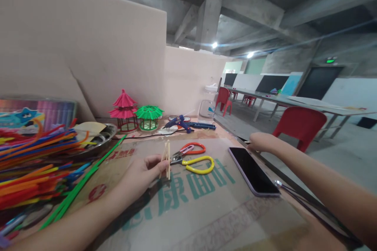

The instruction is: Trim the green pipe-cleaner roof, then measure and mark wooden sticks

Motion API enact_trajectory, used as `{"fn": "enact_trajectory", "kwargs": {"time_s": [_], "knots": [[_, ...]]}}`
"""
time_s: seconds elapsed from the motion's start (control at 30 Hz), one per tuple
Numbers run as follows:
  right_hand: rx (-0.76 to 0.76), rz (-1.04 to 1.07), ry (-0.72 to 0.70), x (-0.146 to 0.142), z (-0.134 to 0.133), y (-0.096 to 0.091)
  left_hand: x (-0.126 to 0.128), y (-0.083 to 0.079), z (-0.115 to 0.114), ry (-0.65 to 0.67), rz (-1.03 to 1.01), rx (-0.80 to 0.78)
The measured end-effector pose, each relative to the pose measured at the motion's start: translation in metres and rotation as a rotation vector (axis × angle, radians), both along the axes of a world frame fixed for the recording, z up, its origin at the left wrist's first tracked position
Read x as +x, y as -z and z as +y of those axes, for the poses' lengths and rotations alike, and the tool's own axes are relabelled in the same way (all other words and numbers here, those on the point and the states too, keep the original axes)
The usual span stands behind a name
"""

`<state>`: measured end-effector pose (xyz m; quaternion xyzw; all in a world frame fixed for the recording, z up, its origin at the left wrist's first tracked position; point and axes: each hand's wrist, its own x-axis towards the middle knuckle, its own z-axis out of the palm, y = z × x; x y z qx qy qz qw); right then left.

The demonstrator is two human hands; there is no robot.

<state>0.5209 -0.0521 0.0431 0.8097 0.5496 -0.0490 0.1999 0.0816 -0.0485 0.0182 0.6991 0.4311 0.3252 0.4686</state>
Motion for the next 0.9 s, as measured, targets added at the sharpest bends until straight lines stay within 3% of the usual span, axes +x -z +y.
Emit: {"fn": "enact_trajectory", "kwargs": {"time_s": [0.2, 0.53, 0.9], "knots": [[-0.021, -0.011, -0.034, -0.002, -0.010, -0.006, -0.001, 0.003, 0.003, 0.013, 0.032, -0.003], [0.039, 0.101, -0.236, 0.007, -0.016, 0.005, -0.001, 0.002, 0.004, -0.008, 0.036, -0.018], [0.046, 0.153, -0.279, 0.016, -0.027, 0.005, -0.001, 0.003, 0.004, 0.027, 0.042, 0.003]]}}
